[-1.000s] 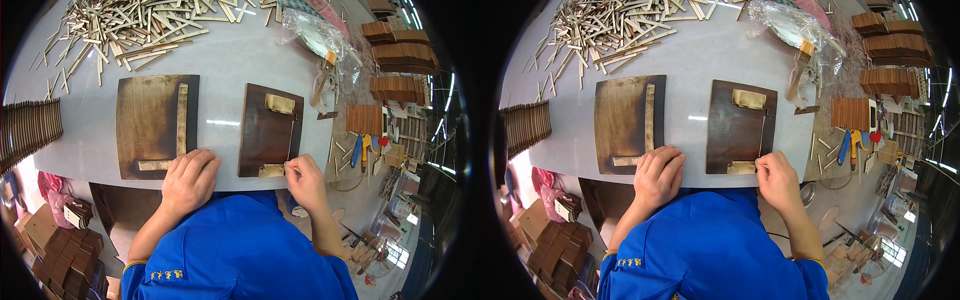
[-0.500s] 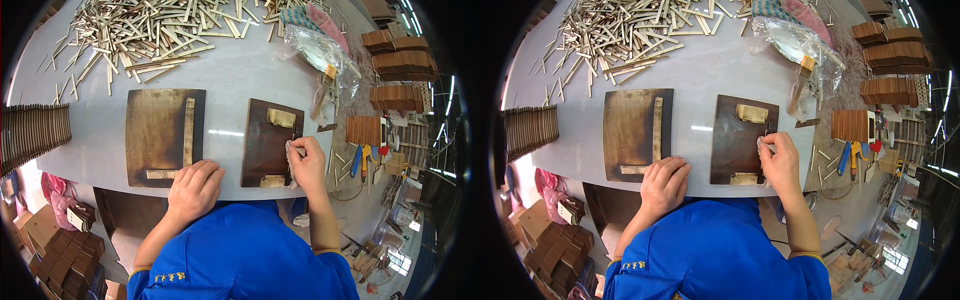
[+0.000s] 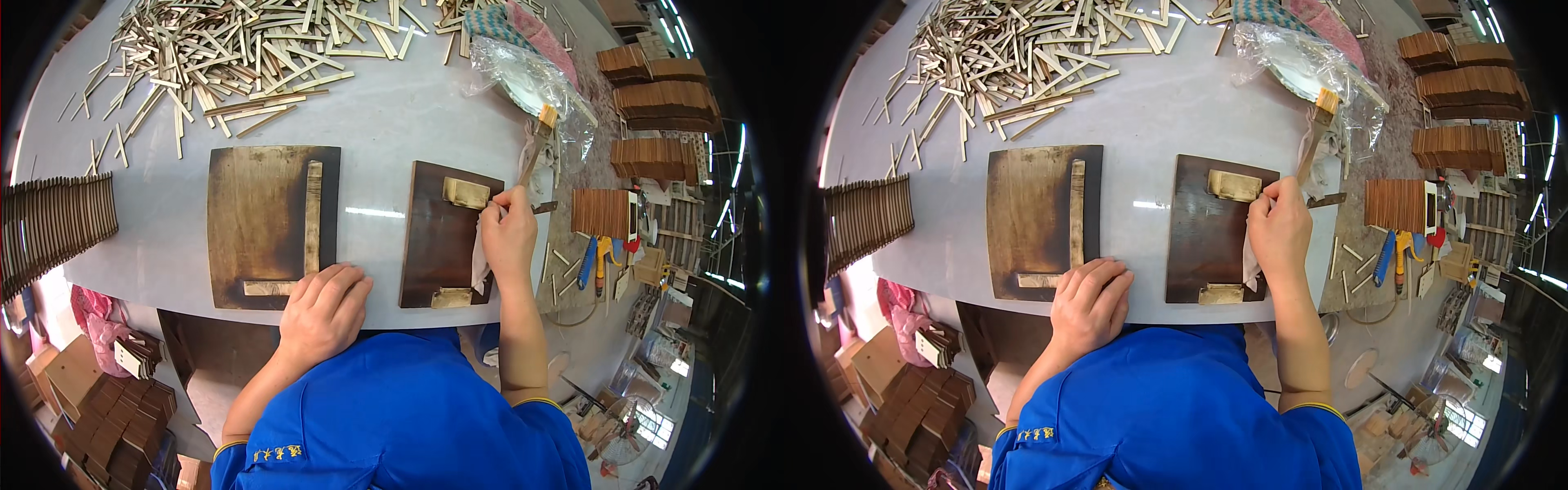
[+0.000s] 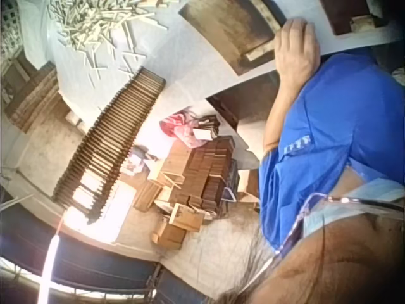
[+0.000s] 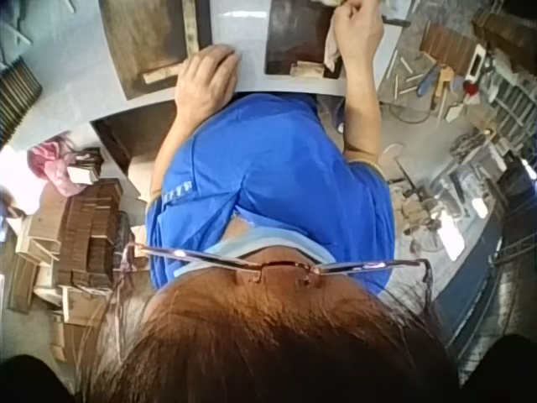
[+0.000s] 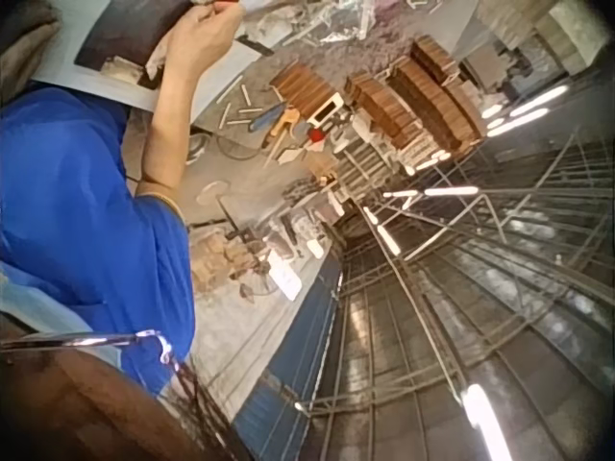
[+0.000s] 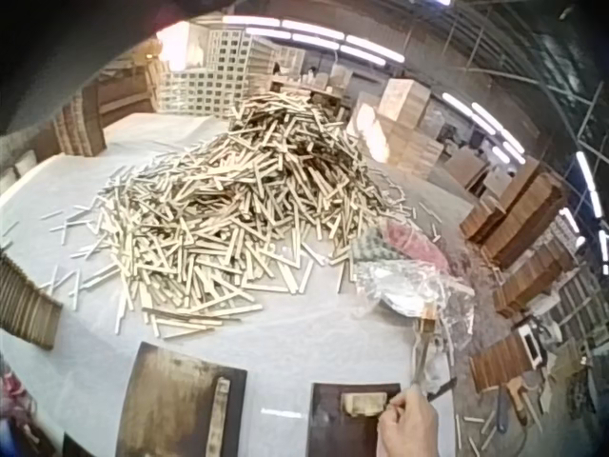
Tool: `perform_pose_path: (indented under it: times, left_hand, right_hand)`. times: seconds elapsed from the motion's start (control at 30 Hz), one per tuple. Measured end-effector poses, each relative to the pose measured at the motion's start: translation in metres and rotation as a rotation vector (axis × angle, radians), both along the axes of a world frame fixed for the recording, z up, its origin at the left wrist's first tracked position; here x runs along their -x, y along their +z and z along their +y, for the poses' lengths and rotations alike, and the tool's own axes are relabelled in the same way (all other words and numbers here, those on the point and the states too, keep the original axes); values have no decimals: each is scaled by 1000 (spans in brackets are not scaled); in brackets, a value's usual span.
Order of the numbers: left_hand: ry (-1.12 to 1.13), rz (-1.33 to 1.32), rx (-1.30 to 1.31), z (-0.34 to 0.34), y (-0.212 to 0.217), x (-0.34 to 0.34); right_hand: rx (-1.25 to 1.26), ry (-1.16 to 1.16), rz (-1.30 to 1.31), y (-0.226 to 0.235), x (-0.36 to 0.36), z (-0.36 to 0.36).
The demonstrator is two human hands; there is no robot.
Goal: Assembling small wooden frames or boxes using a jig and wooden sticks.
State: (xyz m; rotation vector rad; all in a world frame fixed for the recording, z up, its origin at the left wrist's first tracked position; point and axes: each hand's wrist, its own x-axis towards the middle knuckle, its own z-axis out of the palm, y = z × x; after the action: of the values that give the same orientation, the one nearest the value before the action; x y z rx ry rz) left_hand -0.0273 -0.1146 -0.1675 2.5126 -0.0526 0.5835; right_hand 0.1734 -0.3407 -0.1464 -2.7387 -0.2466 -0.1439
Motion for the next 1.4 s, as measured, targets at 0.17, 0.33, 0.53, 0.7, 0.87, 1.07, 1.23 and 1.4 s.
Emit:
perform_pose_path:
  times: [0.17, 0.33, 0.53, 0.7, 0.87, 1.07, 1.23, 1.4]
  left_hand:
    - [-7, -6, 3, 0, 0, 0]
    - [-10, -8, -10, 1, -1, 3]
    - [-17, -2, -30, 2, 0, 2]
    - [-16, -6, -30, 1, 3, 1]
    - [-8, -10, -28, 0, 5, -1]
    - [-4, -29, -45, 0, 0, 2]
    - [17, -54, -30, -1, 2, 3]
    - [2, -75, -17, -1, 3, 3]
  right_hand:
    - [-116, 4, -158, -1, -16, -29]
    - [-184, 211, -23, 30, 4, -45]
    - [-76, 449, -126, 19, 28, -23]
    - [18, 654, -353, 3, 10, -9]
    - [45, 773, -448, -7, -4, 28]
    - [63, 781, -440, -5, 15, 26]
    - [191, 685, -327, 18, 32, -10]
    - [272, 697, -341, 12, 16, -24]
